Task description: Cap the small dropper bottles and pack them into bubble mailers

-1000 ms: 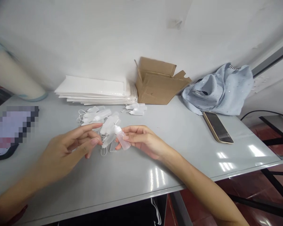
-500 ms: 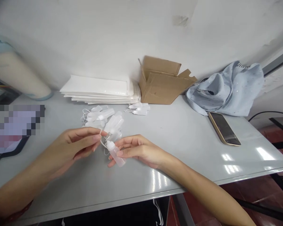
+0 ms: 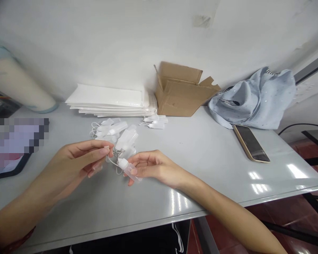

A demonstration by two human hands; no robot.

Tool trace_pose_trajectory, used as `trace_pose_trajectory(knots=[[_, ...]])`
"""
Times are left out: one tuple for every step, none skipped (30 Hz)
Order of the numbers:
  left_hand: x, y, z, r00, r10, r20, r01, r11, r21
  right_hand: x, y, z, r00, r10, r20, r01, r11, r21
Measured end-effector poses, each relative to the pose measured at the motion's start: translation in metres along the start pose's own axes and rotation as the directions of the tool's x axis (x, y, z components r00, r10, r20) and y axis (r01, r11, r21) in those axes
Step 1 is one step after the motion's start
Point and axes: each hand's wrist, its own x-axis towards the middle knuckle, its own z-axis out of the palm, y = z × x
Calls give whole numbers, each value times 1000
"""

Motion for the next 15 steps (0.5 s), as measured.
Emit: trace_pose_trajectory(knots=[[0,-1,0,1000,1,-1,-1,1000,10,0,0,0,1000,-5,-5,5,1000,-2],[1,-2,0,1000,7,5,-7,1000,23,0,0,0,1000,-9,-5,9,1000,-4],[1,-3,0,1000,13,22,-14,999,37,-1,0,0,1000,-12,0,12,1000,-8],[1,-4,0,999,19,44,-21,999,48,-1,-1,0,1000,-14,6,14,1000,-13],[1,-5,0,997,22,71,-26,998,54,-1,-1,0,1000,-15,12,15,1000,-19],[0,-5,0,995,19,99,-24,998,53,-1,-2,0,1000,-15,16,15,1000,-24],[0,-6,0,992,13,126,-19,999,45,-1,-3,0,1000,-16,16,16,999,-28],[-1,-6,0,989,9,148,-14,999,34,-2,-3,0,1000,-17,14,18,999,-31],[-2,-5,0,986,8,165,-12,1000,20,-2,-3,1,1000,-17,10,17,999,-33],[-2,-5,0,984,10,177,-11,1000,6,-2,-3,1,1000,-17,7,17,999,-32],[-3,-4,0,983,12,184,-11,1000,-7,-2,-4,1,1000,-16,4,17,999,-31],[-3,-4,0,982,13,187,-10,1000,-17,-2,-4,1,1000,-15,2,16,999,-31],[-3,-3,1,981,15,191,-10,1000,-29,-3,-3,1,1000,-15,0,15,999,-31],[-3,-3,1,980,14,197,-6,999,-40,-3,-3,1,1000,-14,-1,14,1000,-28],[-2,-3,1,979,12,202,-3,999,-48,-3,-3,1,1000,-15,-1,15,1000,-25]])
